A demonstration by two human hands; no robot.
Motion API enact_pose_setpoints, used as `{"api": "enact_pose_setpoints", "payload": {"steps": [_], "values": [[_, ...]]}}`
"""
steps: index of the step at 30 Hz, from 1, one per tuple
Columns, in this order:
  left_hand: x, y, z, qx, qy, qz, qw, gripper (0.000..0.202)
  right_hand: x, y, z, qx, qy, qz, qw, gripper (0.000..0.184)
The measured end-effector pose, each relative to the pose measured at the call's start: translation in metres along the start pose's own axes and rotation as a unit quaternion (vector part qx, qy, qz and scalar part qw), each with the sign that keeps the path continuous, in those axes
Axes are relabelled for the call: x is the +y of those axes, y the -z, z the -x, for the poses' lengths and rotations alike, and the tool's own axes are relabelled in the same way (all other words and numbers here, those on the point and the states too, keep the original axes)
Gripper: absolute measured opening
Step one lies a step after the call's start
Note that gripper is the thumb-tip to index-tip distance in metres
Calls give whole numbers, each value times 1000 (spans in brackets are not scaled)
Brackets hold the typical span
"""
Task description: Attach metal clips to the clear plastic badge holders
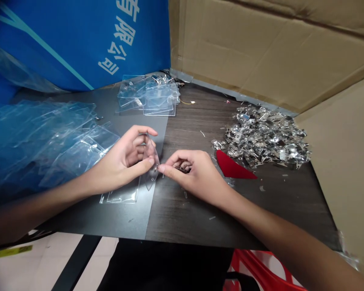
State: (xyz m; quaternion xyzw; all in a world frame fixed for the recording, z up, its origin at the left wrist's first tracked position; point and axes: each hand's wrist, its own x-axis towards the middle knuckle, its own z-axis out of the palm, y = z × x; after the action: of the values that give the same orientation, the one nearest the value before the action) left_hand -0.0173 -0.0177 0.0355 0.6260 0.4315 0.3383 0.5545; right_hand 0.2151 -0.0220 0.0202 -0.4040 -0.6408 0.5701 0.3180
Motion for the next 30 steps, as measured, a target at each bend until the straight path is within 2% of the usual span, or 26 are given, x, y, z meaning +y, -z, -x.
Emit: {"api": "enact_pose_setpoints", "payload": {"steps": [3, 5, 8, 12, 16, 22, 30], "values": [[1, 1, -1, 2, 0, 23, 1000, 61, -1, 2, -3, -15, 13, 1, 1000, 27], [0, 3, -2, -7, 3, 45, 999, 66, -3, 2, -3, -29, 39, -10, 999, 21], [-3, 9, -3, -51, 6, 103, 993, 72, -6, 3, -1, -49, 60, -3, 997, 11], [-3, 13, -5, -88, 7, 127, 988, 81, -7, 3, 4, -63, 81, 18, 995, 10], [-2, 11, -7, -73, -15, 96, 993, 84, -3, 2, 7, -40, 108, 51, 992, 11], [-1, 5, -7, -13, -54, 41, 998, 79, -2, 0, 5, -13, 135, 63, 989, 10], [-1, 3, -7, 7, -64, 19, 998, 79, -6, -1, 6, -10, 157, 94, 983, 10]]}}
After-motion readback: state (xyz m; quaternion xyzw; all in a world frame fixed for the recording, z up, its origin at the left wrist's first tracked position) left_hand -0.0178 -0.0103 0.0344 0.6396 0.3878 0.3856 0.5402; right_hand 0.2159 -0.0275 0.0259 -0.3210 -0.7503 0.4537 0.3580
